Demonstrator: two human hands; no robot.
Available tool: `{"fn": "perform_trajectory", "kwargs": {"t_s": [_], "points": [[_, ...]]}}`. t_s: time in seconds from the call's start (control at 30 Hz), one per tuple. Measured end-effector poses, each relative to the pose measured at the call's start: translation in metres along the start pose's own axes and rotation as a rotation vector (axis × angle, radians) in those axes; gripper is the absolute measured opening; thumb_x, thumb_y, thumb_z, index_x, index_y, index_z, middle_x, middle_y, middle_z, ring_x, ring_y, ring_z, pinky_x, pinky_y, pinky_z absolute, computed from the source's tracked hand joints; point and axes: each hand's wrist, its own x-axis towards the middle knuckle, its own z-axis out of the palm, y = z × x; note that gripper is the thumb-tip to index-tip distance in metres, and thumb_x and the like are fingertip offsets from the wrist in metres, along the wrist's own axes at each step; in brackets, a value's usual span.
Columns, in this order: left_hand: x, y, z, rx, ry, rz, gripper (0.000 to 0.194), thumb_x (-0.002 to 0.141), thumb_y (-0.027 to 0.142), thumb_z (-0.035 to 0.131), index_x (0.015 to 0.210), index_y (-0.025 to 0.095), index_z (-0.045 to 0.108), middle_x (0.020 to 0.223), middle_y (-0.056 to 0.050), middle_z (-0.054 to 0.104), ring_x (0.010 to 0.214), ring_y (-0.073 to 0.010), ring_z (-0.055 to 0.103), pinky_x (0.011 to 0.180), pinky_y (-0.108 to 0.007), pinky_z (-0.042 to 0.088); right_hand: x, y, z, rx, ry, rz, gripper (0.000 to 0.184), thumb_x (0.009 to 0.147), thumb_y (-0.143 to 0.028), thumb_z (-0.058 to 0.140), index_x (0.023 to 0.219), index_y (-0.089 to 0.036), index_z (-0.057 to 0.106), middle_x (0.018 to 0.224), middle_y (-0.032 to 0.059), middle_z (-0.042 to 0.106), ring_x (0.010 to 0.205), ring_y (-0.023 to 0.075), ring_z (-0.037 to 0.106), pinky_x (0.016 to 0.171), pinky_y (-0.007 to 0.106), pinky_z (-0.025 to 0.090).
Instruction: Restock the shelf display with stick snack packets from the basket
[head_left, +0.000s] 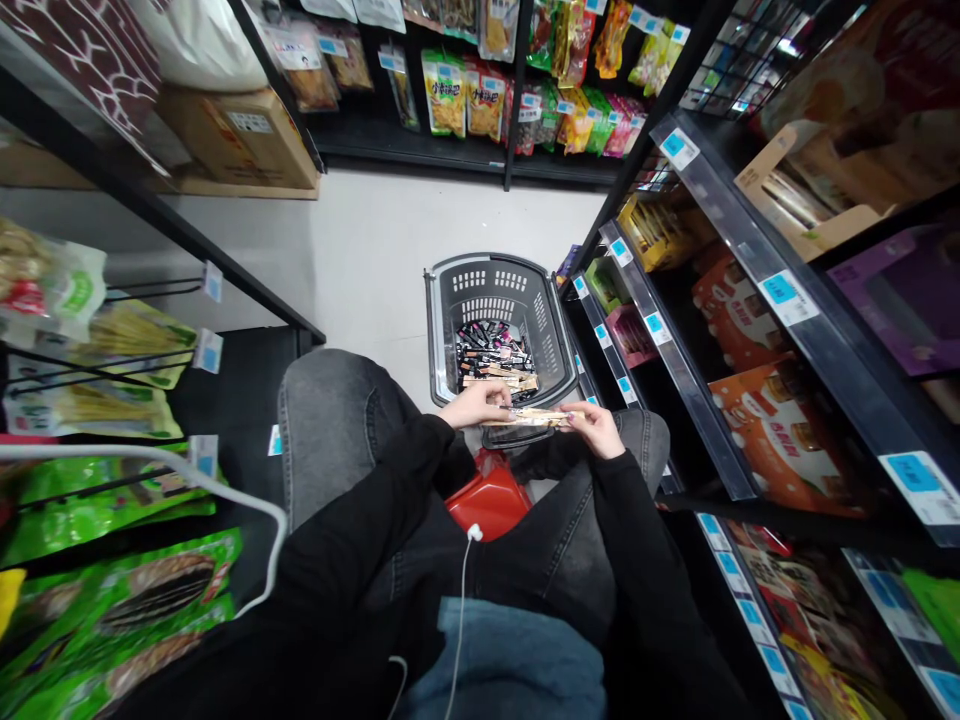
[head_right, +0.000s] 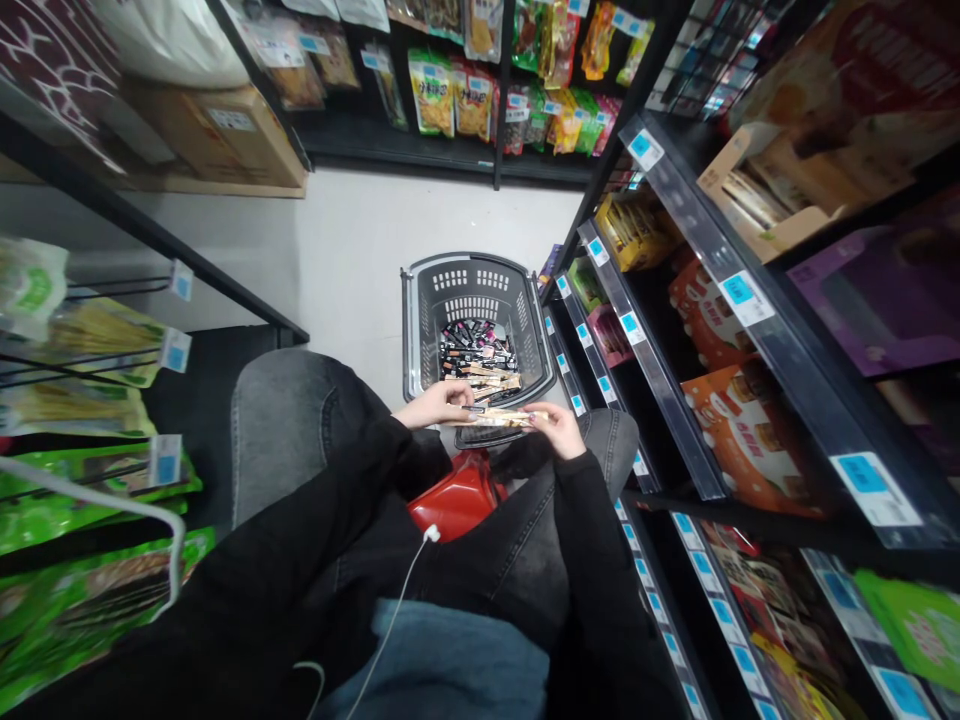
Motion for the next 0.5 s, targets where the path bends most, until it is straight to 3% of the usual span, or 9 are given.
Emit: {"fn": "perform_trajectory", "kwargs": {"t_s": [0.1,0.23,0.37,0.5], "points": [[-0.004,0.008,0.011,0.236,-0.017,0.134,0.025,0.066,0.036,0.066,0.081,0.016,0.065,0.066,0.001,0.057,0.065,-0.0126,0.053,0.061,-0.021,0.037,0.001,-0.001,0.004,-0.046,-0.014,0.033,0.036,0.061,-0.047,0.069,0.081,-0.017,0.064,0.087,0.0064,0.070,0.078,0.0219,0.066,0.072,0.040,0.056],[-0.008,0.018,0.028,0.315,-0.025,0.252,0.026,0.078,0.037,0.055,0.095,0.020,0.066,0.089,-0.005,0.065,0.083,-0.0164,0.057,0.076,-0.022,0.037,0.003,-0.003,0.012,-0.061,-0.035,0.055,0.038,0.060,-0.047,0.069,0.083,-0.018,0.060,0.086,0.0061,0.069,0.079,0.0227,0.066,0.070,0.040,0.055],[-0.008,0.020,0.034,0.311,0.034,0.229,0.028,0.082,0.039,0.049,0.094,0.021,0.068,0.090,-0.005,0.067,0.084,-0.0165,0.059,0.079,-0.023,0.037,0.005,-0.003,0.017,-0.049,-0.059,0.033,0.037,0.062,-0.046,0.068,0.084,-0.019,0.054,0.084,0.0050,0.069,0.079,0.0221,0.065,0.070,0.039,0.055],[-0.003,0.016,0.033,0.163,0.104,0.086,0.029,0.074,0.040,0.059,0.084,0.016,0.070,0.079,-0.006,0.069,0.074,-0.0171,0.061,0.070,-0.023,0.041,0.007,-0.004,0.020,-0.092,-0.059,0.009,0.035,0.066,-0.048,0.064,0.084,-0.020,0.051,0.085,0.0060,0.068,0.075,0.0210,0.065,0.072,0.038,0.054]]}}
